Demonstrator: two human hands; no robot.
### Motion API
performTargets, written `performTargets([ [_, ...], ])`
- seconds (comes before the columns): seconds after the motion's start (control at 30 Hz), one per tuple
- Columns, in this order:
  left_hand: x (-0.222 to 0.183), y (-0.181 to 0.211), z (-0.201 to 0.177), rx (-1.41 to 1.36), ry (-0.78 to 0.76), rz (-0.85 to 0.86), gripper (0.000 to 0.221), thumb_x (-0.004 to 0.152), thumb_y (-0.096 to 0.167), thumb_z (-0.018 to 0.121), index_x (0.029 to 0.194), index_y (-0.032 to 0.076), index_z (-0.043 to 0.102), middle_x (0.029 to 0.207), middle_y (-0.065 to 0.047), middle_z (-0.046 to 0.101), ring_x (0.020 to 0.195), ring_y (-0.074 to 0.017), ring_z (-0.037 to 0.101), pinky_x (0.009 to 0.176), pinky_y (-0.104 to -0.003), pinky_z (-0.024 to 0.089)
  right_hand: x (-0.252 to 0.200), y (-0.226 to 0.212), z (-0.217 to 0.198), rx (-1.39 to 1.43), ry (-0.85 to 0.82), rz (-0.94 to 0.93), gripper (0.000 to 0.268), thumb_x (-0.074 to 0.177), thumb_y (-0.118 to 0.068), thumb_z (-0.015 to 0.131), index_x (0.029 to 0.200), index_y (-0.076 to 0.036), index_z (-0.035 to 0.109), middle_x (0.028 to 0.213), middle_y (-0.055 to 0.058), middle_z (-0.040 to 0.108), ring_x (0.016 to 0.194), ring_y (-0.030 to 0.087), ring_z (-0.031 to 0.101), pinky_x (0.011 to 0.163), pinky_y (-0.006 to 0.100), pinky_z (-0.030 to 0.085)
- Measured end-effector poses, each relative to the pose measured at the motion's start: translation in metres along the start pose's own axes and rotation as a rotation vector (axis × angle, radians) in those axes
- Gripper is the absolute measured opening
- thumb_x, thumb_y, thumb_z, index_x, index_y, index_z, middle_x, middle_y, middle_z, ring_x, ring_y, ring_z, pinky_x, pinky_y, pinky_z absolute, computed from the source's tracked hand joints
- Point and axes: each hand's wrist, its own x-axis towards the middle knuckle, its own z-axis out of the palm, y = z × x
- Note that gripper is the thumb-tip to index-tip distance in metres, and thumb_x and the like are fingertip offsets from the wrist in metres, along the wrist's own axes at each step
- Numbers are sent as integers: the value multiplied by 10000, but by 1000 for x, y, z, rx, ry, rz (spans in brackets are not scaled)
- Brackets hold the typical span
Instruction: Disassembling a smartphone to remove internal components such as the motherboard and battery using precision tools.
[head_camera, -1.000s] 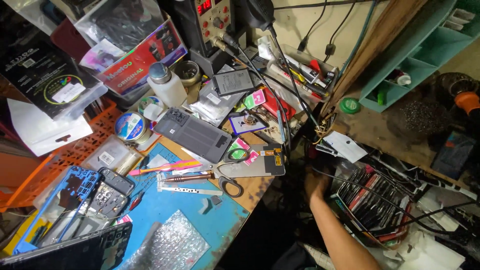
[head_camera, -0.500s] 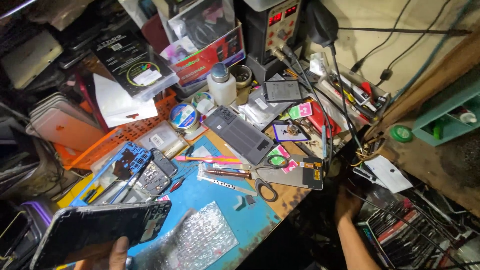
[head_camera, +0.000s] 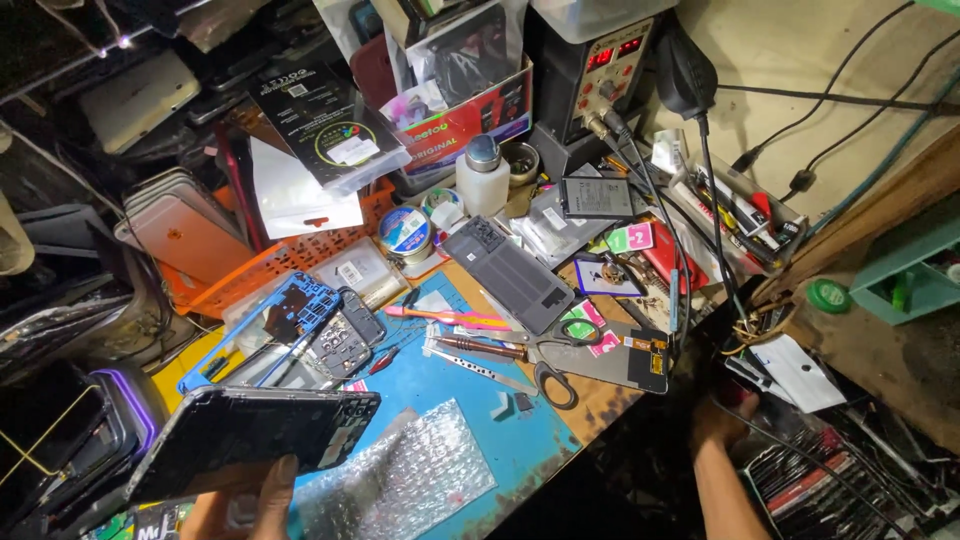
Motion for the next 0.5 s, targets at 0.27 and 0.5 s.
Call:
performTargets([
  [0.27,15,1,-5,170,-152,-100,351,888,293,777,1097,11,790,1005,-177,790,920,-308,701,820,-451,526,-19,8,7,-1632,-9,-781,205,971,-121,610,1103,-239,507,1035,-30,542,902,157,498,893,290,417],
  [0.5,12,-29,5,-73,8,135,164,864,148,801,940,5,778,799,-125,748,717,-207,621,654,-324,429,-111,2,-30,-1672,-254,-782,385,971,-41,806,1249,-59,541,1158,165,673,896,244,646,843,333,574],
])
